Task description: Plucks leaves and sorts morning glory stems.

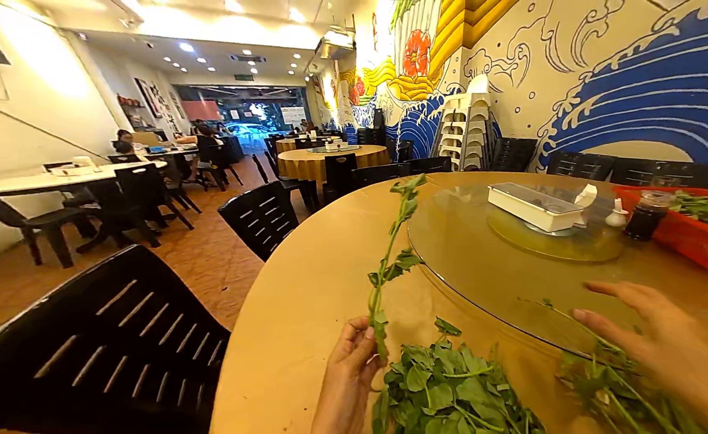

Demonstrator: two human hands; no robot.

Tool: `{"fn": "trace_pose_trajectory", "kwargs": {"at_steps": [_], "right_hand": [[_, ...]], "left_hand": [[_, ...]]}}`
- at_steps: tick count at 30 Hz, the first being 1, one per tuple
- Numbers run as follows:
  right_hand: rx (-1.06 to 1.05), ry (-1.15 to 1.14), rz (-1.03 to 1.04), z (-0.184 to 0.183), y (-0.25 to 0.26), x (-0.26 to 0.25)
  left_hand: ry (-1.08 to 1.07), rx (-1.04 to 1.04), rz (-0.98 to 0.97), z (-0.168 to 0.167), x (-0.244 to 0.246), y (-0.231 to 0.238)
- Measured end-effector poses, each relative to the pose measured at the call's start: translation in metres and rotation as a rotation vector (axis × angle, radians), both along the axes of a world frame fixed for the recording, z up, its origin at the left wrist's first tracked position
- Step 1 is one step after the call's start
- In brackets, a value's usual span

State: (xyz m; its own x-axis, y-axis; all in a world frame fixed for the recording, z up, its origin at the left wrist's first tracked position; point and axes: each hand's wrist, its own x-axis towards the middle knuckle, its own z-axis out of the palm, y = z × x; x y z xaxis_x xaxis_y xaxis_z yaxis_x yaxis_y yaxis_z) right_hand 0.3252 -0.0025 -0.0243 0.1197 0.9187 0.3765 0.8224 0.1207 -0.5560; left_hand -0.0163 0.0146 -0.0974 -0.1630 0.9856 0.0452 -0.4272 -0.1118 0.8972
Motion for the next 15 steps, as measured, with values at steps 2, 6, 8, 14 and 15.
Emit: {"fn": "trace_pose_trajectory", "kwargs": {"at_steps": [2,6,8,14,15], "right_hand": [[0.024,0.125,0.195,-0.001,-0.007,-0.039],[-0.092,0.345,0.505,-0.018,-0.022,-0.111],[-0.082,0.393,0.527,-0.030,-0.026,-0.130],[-0.013,0.689,0.439,-0.037,-0.024,-0.141],[-0.051,0.757,0.442,-0.034,-0.024,-0.140]], "left_hand": [[0.016,0.033,-0.077,0.003,0.014,-0.011],[0.109,0.124,-0.198,0.006,0.036,-0.033],[0.147,0.173,-0.264,0.005,0.044,-0.041],[0.006,0.135,-0.404,0.003,0.054,-0.048],[-0.031,0.112,-0.397,0.005,0.054,-0.049]]}}
